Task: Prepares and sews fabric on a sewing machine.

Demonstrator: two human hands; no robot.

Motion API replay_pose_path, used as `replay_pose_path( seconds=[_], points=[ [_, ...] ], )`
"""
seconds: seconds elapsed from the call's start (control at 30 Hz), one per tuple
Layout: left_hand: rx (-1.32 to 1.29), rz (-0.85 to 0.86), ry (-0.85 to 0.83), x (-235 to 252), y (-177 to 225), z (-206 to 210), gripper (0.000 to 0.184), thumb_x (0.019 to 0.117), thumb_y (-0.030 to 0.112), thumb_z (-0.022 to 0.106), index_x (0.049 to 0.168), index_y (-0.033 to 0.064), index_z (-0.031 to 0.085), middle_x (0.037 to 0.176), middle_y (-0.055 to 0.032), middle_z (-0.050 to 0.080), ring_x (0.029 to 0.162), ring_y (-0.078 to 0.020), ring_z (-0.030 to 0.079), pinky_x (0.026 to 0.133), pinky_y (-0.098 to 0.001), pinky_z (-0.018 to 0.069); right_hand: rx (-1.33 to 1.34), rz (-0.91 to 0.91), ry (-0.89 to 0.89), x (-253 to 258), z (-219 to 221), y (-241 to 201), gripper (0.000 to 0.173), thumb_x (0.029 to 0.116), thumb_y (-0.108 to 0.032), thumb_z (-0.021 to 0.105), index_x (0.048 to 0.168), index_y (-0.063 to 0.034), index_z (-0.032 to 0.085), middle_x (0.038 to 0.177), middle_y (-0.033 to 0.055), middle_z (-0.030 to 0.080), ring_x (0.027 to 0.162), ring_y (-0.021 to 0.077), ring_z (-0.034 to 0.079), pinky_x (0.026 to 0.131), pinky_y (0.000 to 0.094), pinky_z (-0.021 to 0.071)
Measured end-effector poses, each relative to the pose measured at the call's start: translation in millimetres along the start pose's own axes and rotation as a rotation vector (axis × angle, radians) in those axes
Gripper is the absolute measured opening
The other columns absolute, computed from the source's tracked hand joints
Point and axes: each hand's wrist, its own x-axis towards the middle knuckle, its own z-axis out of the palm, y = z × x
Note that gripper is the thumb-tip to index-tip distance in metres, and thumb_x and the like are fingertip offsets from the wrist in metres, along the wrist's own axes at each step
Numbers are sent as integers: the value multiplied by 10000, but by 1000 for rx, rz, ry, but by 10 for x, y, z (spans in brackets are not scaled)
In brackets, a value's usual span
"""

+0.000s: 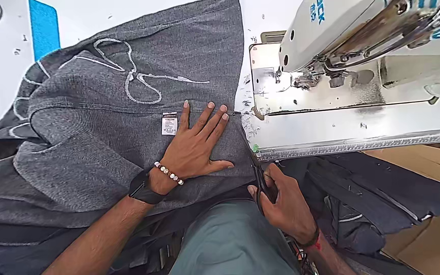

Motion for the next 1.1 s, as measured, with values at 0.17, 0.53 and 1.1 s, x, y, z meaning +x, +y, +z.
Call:
replay_pose_path(
  seconds=[0.17,0.53,1.1],
  points=[
    [0,1,8,-3,2,12,1242,781,953,361,1640,64,240,1723,-112,186,1597,-338,121,1205,-765,-2,-63,16,-25,131,87,-106,212,928,-336,626,909,-142,544,676,-59,475,564,66,460,487,247,392],
    [-19,10,13,-7,7,1,1222,795,941,368,1640,68,242,1725,-106,184,1598,-323,128,1207,-763,-4,168,77,16,194,164,-177,254,928,-324,682,882,-132,523,659,-57,455,526,41,409,471,212,345],
    [-1047,17,-38,204,693,-379,834,997,723,361,1555,111,458,1665,-40,358,1587,-241,188,1284,-611,86,-269,364,497,297,-1339,769,403,1031,-318,612,1234,19,523,891,160,694,684,279,724,638,519,630]
  ],
)
